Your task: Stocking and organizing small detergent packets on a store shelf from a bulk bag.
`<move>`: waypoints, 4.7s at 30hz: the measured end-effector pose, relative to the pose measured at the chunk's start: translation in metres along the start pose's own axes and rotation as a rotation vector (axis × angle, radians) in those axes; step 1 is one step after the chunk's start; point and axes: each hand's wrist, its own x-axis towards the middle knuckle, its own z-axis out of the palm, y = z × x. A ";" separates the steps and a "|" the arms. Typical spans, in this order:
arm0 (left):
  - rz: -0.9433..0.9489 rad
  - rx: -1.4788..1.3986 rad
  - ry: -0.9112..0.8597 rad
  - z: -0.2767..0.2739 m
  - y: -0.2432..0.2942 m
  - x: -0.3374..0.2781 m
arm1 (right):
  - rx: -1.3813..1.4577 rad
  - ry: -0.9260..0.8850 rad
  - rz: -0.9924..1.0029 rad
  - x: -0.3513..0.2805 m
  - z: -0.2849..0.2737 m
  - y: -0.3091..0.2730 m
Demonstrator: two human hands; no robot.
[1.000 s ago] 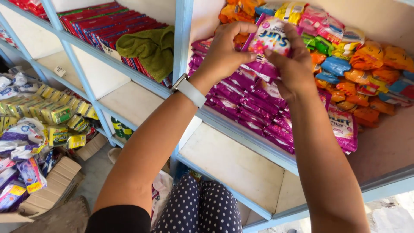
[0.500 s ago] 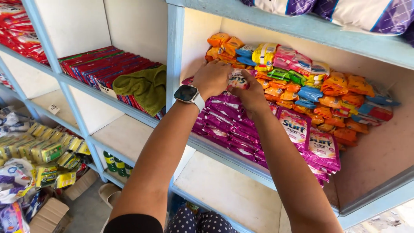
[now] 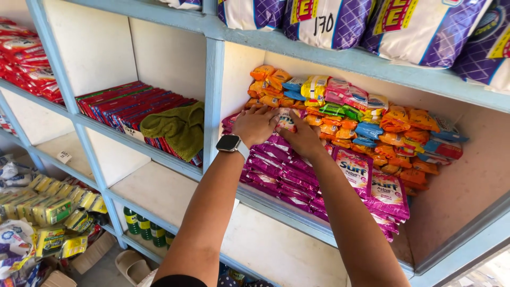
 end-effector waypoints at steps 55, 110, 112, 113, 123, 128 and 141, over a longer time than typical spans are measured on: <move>-0.845 -0.375 -0.382 0.372 -0.197 -0.541 | -0.002 -0.994 -0.543 -0.397 0.310 0.045; -0.915 -0.664 0.524 0.299 -0.136 -0.500 | 0.353 -0.842 -0.009 -0.407 0.346 0.058; -0.770 -0.628 0.553 0.246 -0.104 -0.487 | 0.518 -0.940 0.242 -0.407 0.348 0.066; -0.641 -0.593 0.570 0.220 -0.087 -0.481 | 0.682 -1.046 0.504 -0.407 0.349 0.070; 0.011 -0.427 0.547 0.129 0.000 -0.456 | 1.419 -0.723 0.990 -0.359 0.199 -0.014; -0.323 -0.779 0.691 0.130 0.014 -0.441 | 1.224 -0.541 0.714 -0.373 0.168 0.014; -0.346 -1.068 0.155 0.135 0.036 -0.393 | 1.336 -0.307 0.927 -0.412 0.147 0.081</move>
